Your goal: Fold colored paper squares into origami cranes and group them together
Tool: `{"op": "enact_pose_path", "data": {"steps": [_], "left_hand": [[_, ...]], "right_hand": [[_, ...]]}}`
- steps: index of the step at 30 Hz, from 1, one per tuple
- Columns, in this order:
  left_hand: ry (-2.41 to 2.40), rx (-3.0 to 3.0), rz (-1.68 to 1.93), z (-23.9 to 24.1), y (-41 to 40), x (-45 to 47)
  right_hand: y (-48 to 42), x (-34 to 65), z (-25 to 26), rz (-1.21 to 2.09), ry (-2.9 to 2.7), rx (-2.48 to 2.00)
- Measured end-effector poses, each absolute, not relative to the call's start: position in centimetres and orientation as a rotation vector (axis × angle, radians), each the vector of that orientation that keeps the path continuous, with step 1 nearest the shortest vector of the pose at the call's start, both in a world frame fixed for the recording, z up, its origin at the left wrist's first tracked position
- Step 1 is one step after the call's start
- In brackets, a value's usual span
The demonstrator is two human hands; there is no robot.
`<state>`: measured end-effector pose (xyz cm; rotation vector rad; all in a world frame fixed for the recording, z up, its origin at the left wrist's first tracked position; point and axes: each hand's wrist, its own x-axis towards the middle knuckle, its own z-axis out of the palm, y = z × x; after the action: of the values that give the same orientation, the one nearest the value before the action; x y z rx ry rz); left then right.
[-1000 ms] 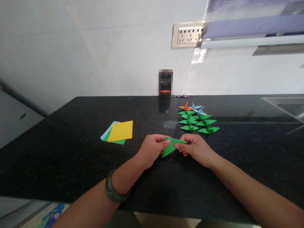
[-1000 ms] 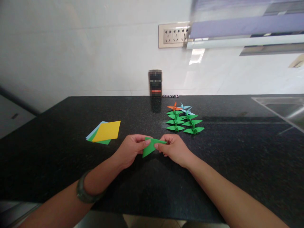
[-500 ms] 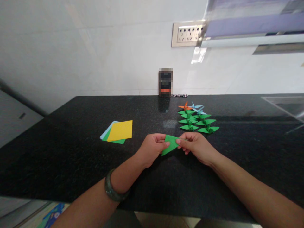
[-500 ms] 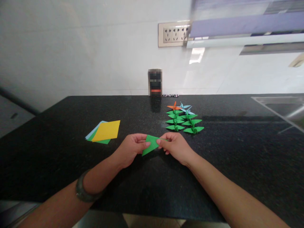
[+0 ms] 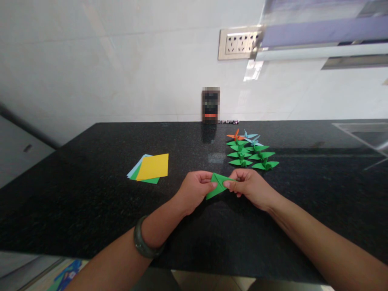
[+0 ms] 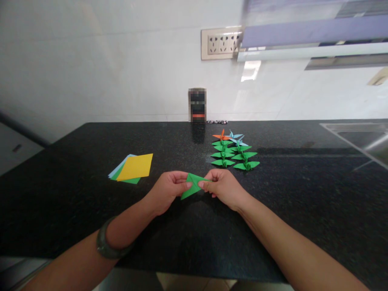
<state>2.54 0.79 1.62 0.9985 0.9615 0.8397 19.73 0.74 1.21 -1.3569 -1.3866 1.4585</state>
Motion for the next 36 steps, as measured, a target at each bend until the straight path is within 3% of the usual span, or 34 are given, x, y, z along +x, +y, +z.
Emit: {"op": "enact_pose_path", "data": {"steps": [7, 13, 23, 36], "left_hand": [[0.979, 0.995, 0.865, 1.7, 0.7, 2.7], [1.017, 1.037, 0.841, 1.5, 0.9, 2.4], [1.043, 1.058, 0.878, 1.5, 1.1, 2.5], [0.990, 1.010, 0.836, 1.8, 0.9, 2.4]], "right_hand": [[0.8, 19.8, 1.0, 1.394, -1.453, -1.404], [1.1, 20.5, 1.1, 0.946, -1.812, -1.295], [1.2, 20.7, 0.8, 1.343, -1.663, -1.398], [1.1, 20.7, 0.6, 1.341, -1.631, -1.443]]}}
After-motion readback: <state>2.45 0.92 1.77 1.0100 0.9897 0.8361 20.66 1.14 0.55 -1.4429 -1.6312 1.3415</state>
